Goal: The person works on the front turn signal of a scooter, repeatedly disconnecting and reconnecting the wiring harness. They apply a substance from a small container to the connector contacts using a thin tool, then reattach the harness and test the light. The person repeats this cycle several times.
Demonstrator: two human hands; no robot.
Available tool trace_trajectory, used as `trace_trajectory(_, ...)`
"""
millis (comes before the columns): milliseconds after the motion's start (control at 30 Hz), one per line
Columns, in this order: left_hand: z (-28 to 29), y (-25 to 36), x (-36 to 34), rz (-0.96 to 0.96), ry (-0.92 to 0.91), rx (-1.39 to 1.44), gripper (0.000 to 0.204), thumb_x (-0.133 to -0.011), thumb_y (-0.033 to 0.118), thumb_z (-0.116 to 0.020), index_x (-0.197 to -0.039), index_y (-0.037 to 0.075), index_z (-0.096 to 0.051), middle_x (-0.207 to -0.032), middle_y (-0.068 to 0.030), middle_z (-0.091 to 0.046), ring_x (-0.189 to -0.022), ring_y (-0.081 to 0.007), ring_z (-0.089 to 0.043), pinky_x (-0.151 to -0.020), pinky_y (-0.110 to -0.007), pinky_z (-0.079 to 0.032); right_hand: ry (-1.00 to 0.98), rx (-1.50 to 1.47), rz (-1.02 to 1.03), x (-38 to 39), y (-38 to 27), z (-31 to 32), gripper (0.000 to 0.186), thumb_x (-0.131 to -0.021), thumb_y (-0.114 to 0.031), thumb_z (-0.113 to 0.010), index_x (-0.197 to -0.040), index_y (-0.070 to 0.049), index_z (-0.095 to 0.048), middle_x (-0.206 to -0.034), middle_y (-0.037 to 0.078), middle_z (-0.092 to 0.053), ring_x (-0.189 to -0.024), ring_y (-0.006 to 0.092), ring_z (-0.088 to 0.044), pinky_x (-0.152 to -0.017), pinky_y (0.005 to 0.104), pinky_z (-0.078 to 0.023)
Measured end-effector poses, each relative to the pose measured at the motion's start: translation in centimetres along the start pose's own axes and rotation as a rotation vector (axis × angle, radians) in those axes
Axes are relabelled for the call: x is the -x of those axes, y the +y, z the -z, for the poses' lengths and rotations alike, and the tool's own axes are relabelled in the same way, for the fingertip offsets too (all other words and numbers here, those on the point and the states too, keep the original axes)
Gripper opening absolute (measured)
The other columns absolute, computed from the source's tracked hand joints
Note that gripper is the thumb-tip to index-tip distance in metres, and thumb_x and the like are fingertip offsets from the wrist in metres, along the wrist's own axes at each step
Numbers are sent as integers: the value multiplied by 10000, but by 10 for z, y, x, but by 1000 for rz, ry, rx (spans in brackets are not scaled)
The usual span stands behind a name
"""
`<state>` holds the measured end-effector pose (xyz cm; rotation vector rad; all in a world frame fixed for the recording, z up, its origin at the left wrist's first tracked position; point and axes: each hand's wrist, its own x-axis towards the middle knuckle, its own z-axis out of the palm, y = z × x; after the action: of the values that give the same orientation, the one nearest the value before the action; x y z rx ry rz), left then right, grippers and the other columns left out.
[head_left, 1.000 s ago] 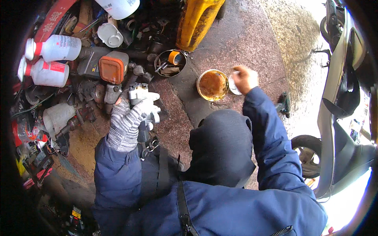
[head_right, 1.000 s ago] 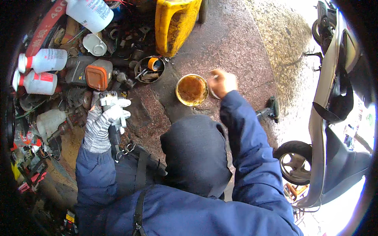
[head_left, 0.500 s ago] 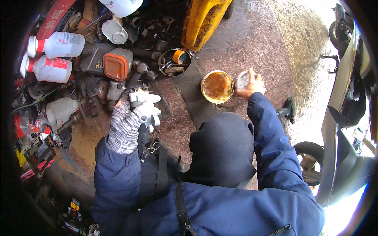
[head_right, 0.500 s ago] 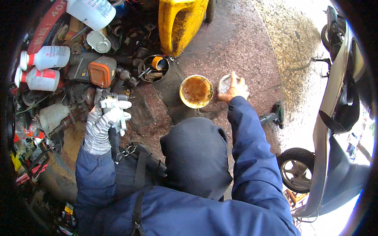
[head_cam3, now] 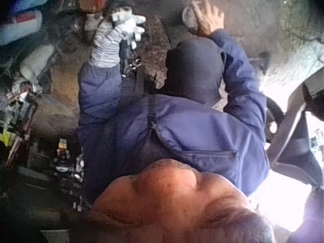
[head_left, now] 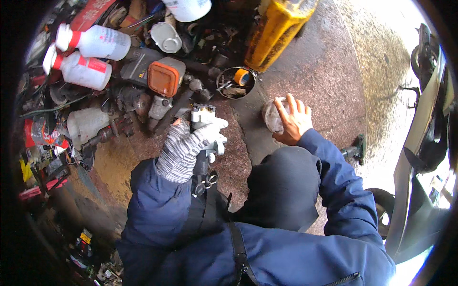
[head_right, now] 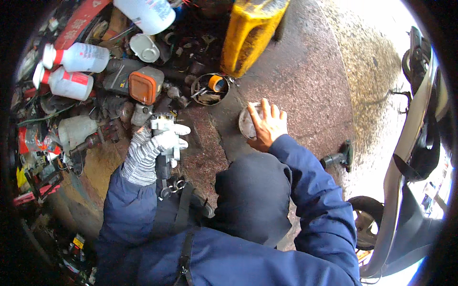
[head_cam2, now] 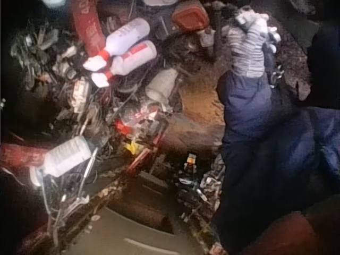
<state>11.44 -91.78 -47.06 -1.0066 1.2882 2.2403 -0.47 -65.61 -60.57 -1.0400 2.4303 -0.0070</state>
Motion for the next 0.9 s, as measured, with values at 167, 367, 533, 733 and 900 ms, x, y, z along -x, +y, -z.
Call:
trace_trajectory(167, 2, -2, 3, -44, -6, 3, 328, -833, 208, -657, -1082, 14, -569, -1015, -189, -650, -683, -165, -632, -526, -283, -536, 43, 3, -1, 1, -1, -8, 1074, -539, -424, -823, -1437, -186, -284, -1422, 274, -271, -1270, 457, -324, -979, 576, -316)
trace_trajectory(367, -10, 7, 12, -43, -54, 37, 347, -841, 210, -657, -1110, 17, -553, -1004, -171, -657, -686, -157, -635, -495, -274, -533, 248, -291, -44, 26, 11, 48, 905, -625, -365, -799, -1372, -53, -393, -1338, 292, -404, -1231, 451, -406, -1038, 468, -351)
trace_trajectory(533, -47, 39, 71, 61, -93, 70, 349, -858, 189, -638, -1145, 39, -508, -1054, -186, -642, -719, -177, -639, -511, -281, -539, 362, -489, -15, 92, -9, 142, 589, -708, -247, -760, -1200, -22, -525, -1109, 210, -559, -1037, 372, -557, -879, 411, -470)
trace_trajectory(733, -124, 97, 177, 59, -116, -40, 326, -861, 190, -618, -1107, -13, -547, -991, -180, -657, -690, -162, -639, -523, -271, -537, 358, -724, -59, 200, -65, 238, 298, -770, -184, -695, -998, -8, -620, -927, 177, -613, -842, 362, -618, -746, 404, -510)
trace_trajectory(900, -203, 139, 280, 57, -220, -44, 282, -844, 152, -620, -1052, -38, -613, -835, -135, -664, -612, -118, -609, -492, -238, -498, 363, -814, -200, 335, -106, 308, 261, -760, -218, -671, -939, -30, -634, -881, 173, -623, -842, 358, -615, -745, 431, -502)
